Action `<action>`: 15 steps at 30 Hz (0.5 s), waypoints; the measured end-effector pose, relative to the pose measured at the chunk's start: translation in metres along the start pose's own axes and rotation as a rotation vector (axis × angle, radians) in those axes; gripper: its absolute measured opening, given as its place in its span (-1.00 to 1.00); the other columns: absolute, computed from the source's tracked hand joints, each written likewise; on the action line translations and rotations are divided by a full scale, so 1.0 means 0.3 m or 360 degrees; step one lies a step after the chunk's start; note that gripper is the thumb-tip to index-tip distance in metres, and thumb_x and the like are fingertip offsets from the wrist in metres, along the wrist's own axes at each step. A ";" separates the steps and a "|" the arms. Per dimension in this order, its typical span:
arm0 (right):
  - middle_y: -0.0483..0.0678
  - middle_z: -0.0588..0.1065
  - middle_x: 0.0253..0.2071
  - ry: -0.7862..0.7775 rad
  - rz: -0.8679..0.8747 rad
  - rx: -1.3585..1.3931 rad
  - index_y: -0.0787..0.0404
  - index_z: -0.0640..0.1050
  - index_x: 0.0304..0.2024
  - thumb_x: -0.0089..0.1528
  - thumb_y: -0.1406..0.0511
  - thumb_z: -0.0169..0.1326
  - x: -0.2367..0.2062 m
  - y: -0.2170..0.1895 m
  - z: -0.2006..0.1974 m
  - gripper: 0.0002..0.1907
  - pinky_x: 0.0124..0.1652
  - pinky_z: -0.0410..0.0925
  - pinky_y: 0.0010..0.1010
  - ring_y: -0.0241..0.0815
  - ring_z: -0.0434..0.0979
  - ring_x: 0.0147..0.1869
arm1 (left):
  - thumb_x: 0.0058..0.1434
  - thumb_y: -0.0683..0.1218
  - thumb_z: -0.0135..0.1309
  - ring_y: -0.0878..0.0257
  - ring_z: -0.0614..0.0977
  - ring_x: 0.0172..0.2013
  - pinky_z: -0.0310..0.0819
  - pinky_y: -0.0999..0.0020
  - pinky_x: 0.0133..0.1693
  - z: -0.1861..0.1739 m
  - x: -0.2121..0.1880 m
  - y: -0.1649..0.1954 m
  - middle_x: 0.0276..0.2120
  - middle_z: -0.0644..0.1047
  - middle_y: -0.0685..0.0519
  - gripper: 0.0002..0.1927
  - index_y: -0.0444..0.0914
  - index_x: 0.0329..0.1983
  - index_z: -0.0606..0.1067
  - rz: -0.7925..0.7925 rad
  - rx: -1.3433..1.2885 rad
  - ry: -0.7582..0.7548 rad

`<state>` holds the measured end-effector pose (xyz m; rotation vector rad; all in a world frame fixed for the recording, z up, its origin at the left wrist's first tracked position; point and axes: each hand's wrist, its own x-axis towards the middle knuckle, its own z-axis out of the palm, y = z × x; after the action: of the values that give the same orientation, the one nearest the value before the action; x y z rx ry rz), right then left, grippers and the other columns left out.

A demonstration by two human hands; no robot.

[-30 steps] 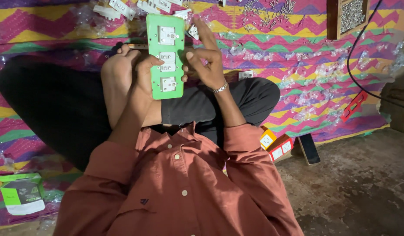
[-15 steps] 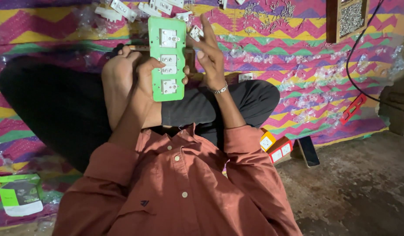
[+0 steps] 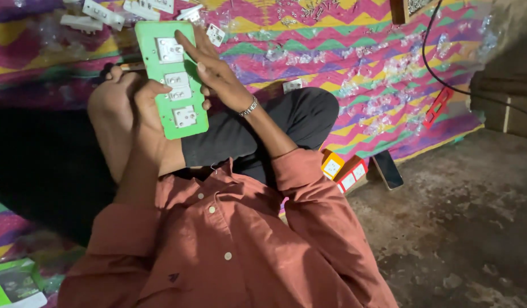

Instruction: The person sits on a mat and assembles electrical socket units by inserting white plastic components into green and red frames. They pick up small metal screws from a wooden box and insert them into the sockets, occasionally using a screwdriver to tighten them. The person handles multiple socket frames and components throughout the clip.

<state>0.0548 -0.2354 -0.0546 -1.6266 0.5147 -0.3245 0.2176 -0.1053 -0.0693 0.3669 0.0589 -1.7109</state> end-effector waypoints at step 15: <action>0.08 0.62 0.07 0.0584 -0.0004 -0.0639 0.29 0.59 0.14 0.39 0.19 0.16 -0.060 -0.069 -0.271 -0.64 0.02 0.47 -0.33 -0.16 0.65 0.02 | 0.22 -0.24 0.09 -0.16 0.35 0.26 0.24 -0.06 0.34 0.052 -0.025 -0.037 0.29 0.26 -0.33 -0.18 -0.43 0.52 0.03 0.1085 0.1525 0.0629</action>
<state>0.0020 -0.2949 -0.0224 -1.9658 0.9003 -0.5540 0.2044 -0.0999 -0.0542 1.2680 -0.5570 -0.8688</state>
